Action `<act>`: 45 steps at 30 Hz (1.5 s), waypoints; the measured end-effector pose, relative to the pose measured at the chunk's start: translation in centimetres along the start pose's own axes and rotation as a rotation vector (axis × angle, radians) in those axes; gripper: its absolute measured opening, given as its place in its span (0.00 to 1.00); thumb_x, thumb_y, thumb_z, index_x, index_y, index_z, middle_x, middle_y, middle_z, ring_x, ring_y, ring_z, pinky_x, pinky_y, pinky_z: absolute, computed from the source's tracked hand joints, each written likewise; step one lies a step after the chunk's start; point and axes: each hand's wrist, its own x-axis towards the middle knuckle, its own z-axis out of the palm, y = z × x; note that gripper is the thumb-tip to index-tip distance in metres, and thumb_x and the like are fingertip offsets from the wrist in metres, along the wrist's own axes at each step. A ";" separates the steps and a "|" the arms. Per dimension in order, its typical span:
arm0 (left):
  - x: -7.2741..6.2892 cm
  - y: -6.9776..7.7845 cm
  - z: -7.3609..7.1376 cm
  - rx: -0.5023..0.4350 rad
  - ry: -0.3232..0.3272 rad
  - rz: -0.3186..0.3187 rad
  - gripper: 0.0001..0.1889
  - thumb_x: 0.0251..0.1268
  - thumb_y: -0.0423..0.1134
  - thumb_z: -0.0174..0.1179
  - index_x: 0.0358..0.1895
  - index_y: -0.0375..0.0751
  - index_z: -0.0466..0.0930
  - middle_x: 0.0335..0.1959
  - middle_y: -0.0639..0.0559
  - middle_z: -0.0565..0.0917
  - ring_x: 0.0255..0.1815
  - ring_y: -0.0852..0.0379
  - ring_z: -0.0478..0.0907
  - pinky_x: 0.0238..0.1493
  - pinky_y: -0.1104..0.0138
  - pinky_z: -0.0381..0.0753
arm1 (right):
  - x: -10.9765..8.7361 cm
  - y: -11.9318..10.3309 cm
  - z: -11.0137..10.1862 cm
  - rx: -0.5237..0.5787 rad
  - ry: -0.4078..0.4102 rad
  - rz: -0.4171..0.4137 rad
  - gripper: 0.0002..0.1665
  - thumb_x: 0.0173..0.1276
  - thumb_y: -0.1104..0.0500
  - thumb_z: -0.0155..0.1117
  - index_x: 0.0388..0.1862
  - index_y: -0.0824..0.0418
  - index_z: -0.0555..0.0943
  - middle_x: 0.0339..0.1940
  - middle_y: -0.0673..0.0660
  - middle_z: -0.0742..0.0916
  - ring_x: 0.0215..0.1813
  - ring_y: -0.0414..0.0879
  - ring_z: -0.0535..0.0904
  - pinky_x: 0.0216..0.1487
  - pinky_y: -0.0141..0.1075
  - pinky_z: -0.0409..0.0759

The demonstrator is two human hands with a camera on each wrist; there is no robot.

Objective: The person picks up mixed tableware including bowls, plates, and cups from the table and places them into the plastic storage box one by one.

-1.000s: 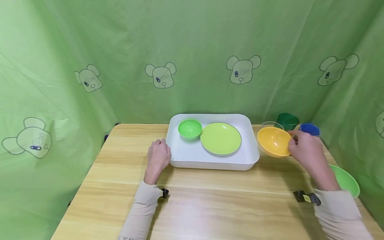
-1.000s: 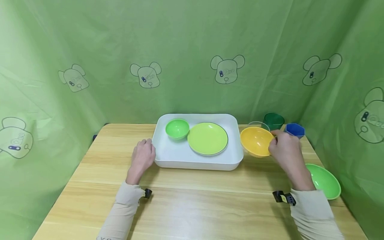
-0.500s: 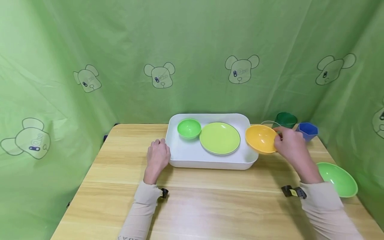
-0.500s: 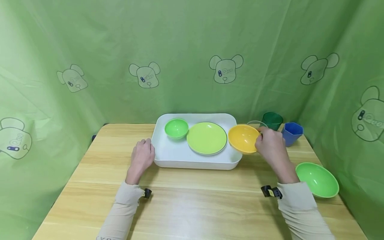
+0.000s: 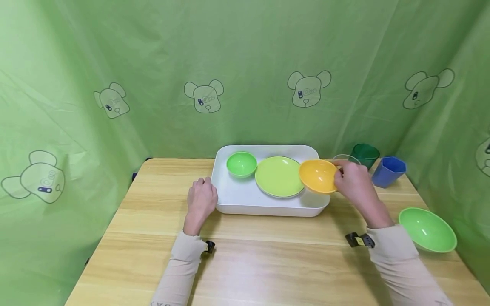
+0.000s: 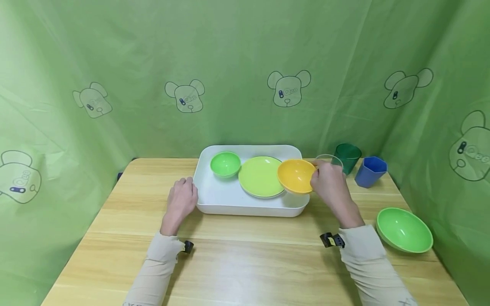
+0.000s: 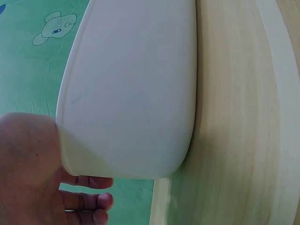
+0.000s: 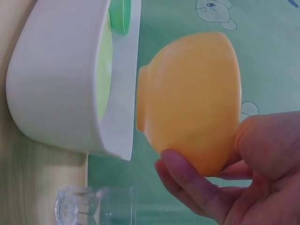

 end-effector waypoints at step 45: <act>-0.2 0.0 -0.1 -0.027 0.001 -0.005 0.16 0.78 0.38 0.44 0.52 0.29 0.78 0.45 0.35 0.80 0.45 0.38 0.77 0.44 0.49 0.80 | 2.9 -5.2 5.9 0.090 0.004 -0.076 0.18 0.74 0.68 0.54 0.58 0.75 0.81 0.44 0.72 0.87 0.32 0.55 0.82 0.29 0.37 0.84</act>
